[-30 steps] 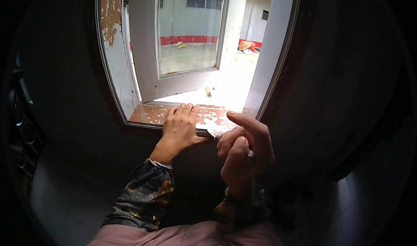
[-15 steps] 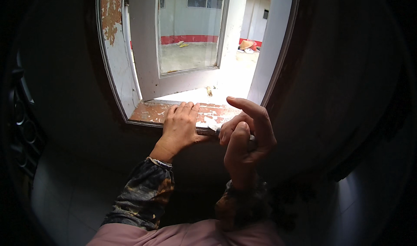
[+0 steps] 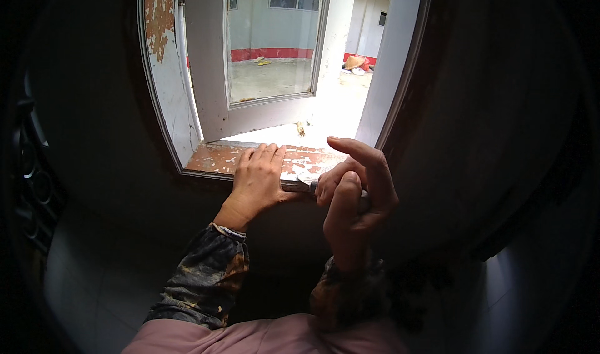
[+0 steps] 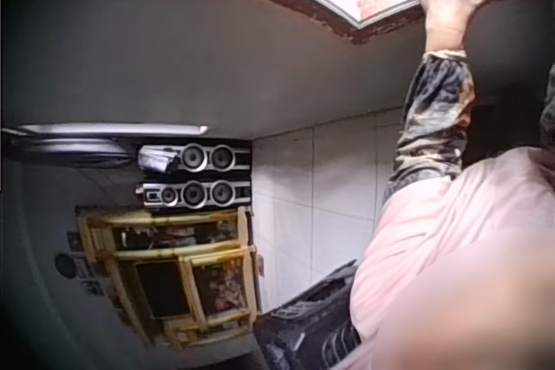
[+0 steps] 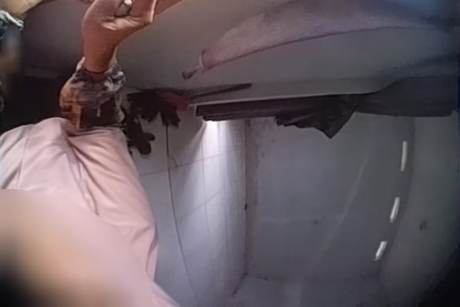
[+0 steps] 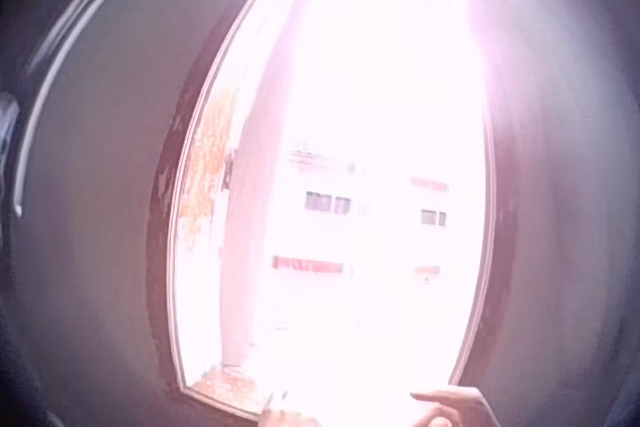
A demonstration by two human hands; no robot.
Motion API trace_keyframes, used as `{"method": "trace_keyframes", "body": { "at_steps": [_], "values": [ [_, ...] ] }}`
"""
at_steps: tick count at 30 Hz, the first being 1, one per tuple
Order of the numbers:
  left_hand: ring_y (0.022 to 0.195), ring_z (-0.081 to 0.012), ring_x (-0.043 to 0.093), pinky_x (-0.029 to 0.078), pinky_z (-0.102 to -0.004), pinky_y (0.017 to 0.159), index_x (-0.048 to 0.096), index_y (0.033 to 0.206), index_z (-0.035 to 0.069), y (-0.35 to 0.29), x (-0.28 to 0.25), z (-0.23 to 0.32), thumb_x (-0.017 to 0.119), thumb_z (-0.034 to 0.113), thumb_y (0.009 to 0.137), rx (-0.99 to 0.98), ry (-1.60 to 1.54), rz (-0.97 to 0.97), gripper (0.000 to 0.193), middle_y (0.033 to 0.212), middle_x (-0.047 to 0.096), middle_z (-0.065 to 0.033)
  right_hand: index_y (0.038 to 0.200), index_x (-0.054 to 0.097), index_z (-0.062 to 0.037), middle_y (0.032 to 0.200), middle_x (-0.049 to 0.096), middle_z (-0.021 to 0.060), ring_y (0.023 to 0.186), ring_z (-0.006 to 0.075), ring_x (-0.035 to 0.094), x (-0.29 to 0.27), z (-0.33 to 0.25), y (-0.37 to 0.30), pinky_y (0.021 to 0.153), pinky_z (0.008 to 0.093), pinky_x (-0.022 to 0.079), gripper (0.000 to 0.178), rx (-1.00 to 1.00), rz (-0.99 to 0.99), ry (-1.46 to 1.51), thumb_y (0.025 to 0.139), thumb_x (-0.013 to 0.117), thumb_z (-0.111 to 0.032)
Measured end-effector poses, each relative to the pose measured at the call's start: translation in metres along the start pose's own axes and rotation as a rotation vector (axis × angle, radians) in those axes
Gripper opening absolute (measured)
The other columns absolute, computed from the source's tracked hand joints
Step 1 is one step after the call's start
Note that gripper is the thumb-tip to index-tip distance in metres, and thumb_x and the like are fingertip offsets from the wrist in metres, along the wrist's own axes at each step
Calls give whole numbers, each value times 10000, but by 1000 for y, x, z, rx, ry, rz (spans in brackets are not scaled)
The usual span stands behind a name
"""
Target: The person uses a metal scraper to remove old paint from a wooden window sill. They repeatedly scrape the surface, occasionally pausing to wipe away debris with their hand.
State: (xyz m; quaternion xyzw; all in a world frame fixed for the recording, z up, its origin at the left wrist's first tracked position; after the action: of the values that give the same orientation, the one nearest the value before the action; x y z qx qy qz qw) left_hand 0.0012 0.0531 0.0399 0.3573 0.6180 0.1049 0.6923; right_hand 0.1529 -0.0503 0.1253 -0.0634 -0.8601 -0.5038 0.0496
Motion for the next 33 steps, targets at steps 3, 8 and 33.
{"method": "trace_keyframes", "body": {
  "at_steps": [3,8,33],
  "values": [
    [1249,-289,558,385,-431,1072,580,1322,-42,0,1,-1,764,747,632,-9,-27,-22,1064,1290,625,-182,1147,624,37,575,527,17,509,66,503,2,-6,-2,529,243,471,365,-135,-38,11,901,355,10],
    [1241,-296,562,392,-437,1064,580,1321,-45,0,0,0,753,755,640,12,-12,13,1066,1293,623,-185,1145,622,43,583,533,17,513,61,505,0,1,-1,538,237,472,363,1,1,-25,901,356,6],
    [1241,-295,561,398,-439,1065,581,1315,-44,1,0,0,775,745,616,0,-28,18,1071,1290,625,-182,1127,625,41,560,514,8,497,66,492,0,3,0,527,251,489,359,-9,-1,31,901,350,3]
  ]
}}
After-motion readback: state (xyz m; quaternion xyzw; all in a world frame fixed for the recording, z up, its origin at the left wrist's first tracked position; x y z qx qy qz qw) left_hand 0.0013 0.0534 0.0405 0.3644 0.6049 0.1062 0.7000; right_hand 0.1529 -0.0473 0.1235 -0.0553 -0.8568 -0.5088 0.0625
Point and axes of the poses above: each hand's wrist, its own y-axis towards the middle knuckle, its own x-axis out of the palm, z = x × y, the point moved 5 cm from there along y, towards the middle knuckle
